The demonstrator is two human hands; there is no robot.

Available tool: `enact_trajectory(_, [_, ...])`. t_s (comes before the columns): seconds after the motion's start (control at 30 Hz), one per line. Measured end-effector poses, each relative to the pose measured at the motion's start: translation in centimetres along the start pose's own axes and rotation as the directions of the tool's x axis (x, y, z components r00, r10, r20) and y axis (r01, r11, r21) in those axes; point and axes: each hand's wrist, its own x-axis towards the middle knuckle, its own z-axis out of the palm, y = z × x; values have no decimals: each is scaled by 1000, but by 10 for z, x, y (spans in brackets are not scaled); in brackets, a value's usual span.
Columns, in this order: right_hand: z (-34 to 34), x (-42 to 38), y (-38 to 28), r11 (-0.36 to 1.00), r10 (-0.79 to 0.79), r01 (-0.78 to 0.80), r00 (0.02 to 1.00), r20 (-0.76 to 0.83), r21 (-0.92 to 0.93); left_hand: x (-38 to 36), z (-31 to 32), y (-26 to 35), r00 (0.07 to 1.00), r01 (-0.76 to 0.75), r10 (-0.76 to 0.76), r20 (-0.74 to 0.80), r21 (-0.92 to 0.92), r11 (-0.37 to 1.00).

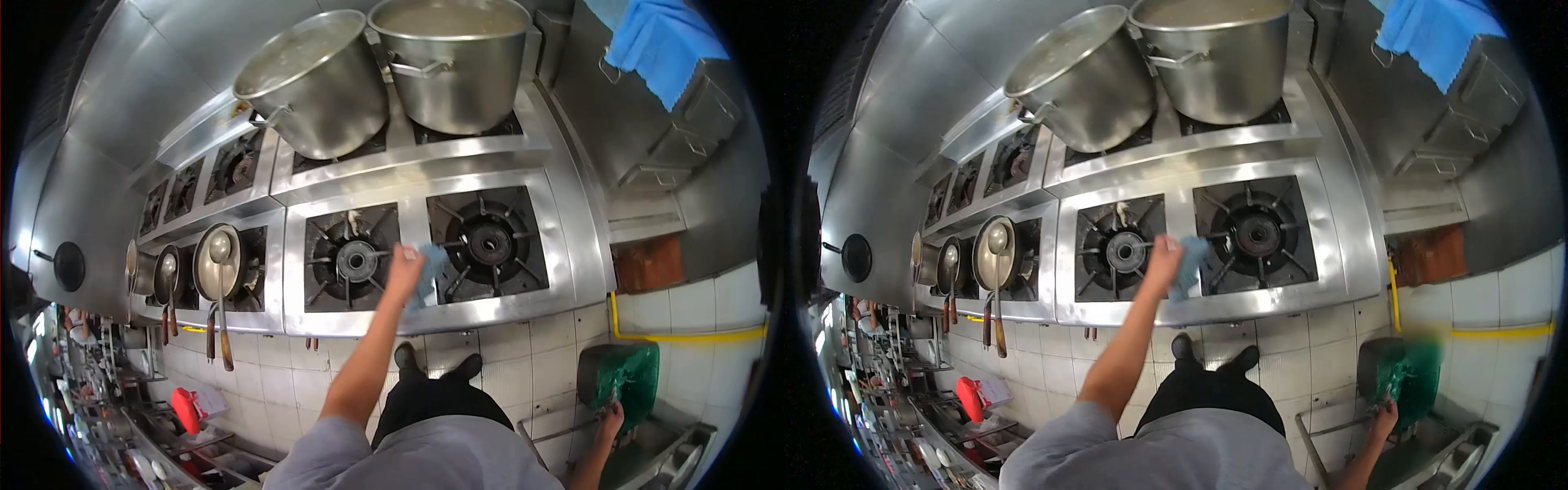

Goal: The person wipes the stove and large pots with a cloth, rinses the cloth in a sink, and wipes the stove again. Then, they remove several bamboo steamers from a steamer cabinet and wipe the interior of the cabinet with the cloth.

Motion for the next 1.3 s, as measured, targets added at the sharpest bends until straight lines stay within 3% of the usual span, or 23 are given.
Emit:
enact_trajectory(0.07, [-3,2,-11,1000,21,-22,999,-47,-2,57,-4,18,943,-329,327,-59,-13,944])
enact_trajectory(0.1, [-6,-5,-20,999,39,-40,998,-59,-25,74,-5,32,900,-407,429,-82,197,892])
enact_trajectory(0.17, [0,-30,-50,997,83,-83,996,-15,-8,125,6,14,893,-398,448,51,556,730])
enact_trajectory(0.2, [-5,-36,-45,997,71,-72,996,-47,-19,140,12,5,887,-444,411,209,631,636])
enact_trajectory(0.23, [-13,-38,-36,996,81,-82,995,-57,-25,138,22,-2,888,-446,403,221,627,639])
enact_trajectory(0.3, [-29,-48,-18,994,106,-107,992,-70,-2,127,42,-9,844,-401,529,83,754,521])
enact_trajectory(0.33, [-33,-55,-8,993,119,-119,990,-73,1,117,44,-12,836,-402,540,100,782,477])
enact_trajectory(0.4, [-33,-68,3,978,208,-206,970,-122,34,86,47,-21,814,-435,570,111,766,472])
enact_trajectory(0.53, [-19,-84,36,978,204,-194,964,-170,76,-6,37,-40,809,-482,573,132,707,517])
enact_trajectory(0.6, [-13,-88,45,972,217,-228,965,-149,-56,-61,30,-57,811,-520,556,182,660,542])
enact_trajectory(0.77, [9,-97,42,977,117,-132,989,-95,-170,-121,-9,-69,772,-630,553,313,495,599])
enact_trajectory(0.83, [21,-97,41,983,45,-56,997,-64,-175,-124,-37,-80,670,-741,584,459,362,566])
enact_trajectory(0.9, [27,-113,27,995,104,-104,992,-77,3,-129,-79,-95,691,-721,573,440,373,583])
enact_trajectory(1.0, [33,-141,23,992,82,-92,990,-114,-88,-129,-165,-139,739,-646,619,268,545,535])
enact_trajectory(1.07, [40,-163,25,990,94,-107,986,-134,-89,-122,-241,-172,817,-513,545,187,669,538])
enact_trajectory(1.17, [48,-198,43,995,87,-75,976,-201,67,-111,-354,-222,864,-327,503,30,793,514])
enact_trajectory(1.23, [39,-219,72,995,-74,69,995,-73,-75,-116,-386,-207,866,-195,498,-39,891,409])
enact_trajectory(1.27, [44,-237,64,992,126,-124,985,-119,24,-113,-389,-203,884,-131,456,-109,876,464])
enact_trajectory(1.3, [42,-246,75,992,125,-122,985,-122,26,-112,-384,-215,882,-135,458,-107,875,464])
